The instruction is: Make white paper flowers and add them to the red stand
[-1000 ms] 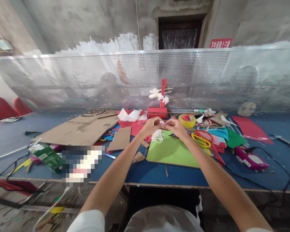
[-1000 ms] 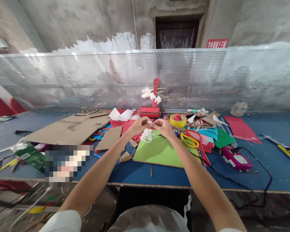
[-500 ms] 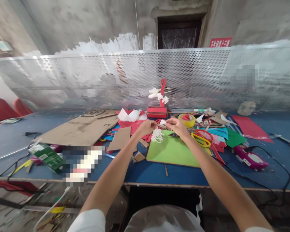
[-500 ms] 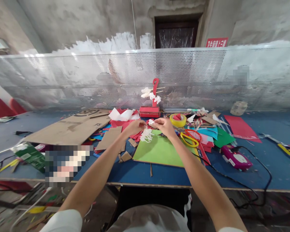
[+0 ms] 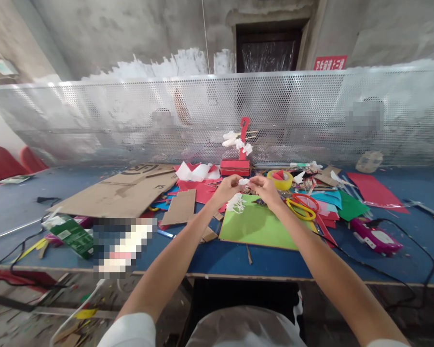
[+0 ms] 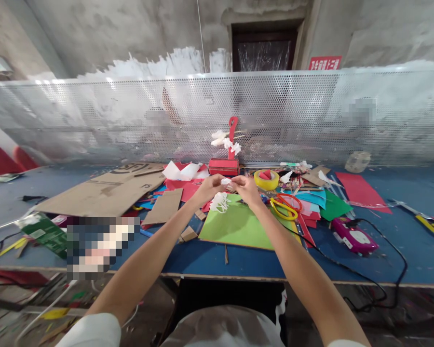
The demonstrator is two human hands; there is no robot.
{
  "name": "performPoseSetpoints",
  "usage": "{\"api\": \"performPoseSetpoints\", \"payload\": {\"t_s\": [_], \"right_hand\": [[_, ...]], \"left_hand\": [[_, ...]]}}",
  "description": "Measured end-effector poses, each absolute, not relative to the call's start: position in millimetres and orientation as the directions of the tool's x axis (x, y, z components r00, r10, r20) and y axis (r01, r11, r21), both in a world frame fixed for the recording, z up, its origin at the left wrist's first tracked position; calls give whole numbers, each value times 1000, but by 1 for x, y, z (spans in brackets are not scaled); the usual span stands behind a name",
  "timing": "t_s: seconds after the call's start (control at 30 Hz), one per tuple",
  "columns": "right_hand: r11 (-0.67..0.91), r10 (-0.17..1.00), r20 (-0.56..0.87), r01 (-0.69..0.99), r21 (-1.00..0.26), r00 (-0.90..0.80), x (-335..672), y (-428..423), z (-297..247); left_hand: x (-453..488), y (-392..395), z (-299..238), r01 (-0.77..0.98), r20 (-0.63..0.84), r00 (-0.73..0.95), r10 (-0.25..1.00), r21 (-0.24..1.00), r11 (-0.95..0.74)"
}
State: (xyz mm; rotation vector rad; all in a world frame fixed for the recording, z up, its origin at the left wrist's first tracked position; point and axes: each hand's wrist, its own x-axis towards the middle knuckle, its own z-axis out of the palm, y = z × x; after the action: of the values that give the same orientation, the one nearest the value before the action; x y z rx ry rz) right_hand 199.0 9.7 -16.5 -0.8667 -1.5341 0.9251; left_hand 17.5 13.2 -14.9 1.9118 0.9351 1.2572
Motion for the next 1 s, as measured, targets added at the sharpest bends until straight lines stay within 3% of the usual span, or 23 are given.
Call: {"api": "performPoseSetpoints", "payload": {"t_s": [0.4, 0.6, 1.0], "right_hand": [[433, 893, 423, 40, -901, -152, 199, 13, -22], [436, 890, 430, 7, -900, -153, 199, 12, -21], [460, 876, 444, 45, -887, -189, 200, 9, -18]], "left_hand": [[20, 19, -23, 187, 478, 230, 848, 833, -521], [22, 14, -19, 147, 508, 297, 808, 812, -565], [17, 12, -16, 342, 542, 293, 787, 710, -616]]}}
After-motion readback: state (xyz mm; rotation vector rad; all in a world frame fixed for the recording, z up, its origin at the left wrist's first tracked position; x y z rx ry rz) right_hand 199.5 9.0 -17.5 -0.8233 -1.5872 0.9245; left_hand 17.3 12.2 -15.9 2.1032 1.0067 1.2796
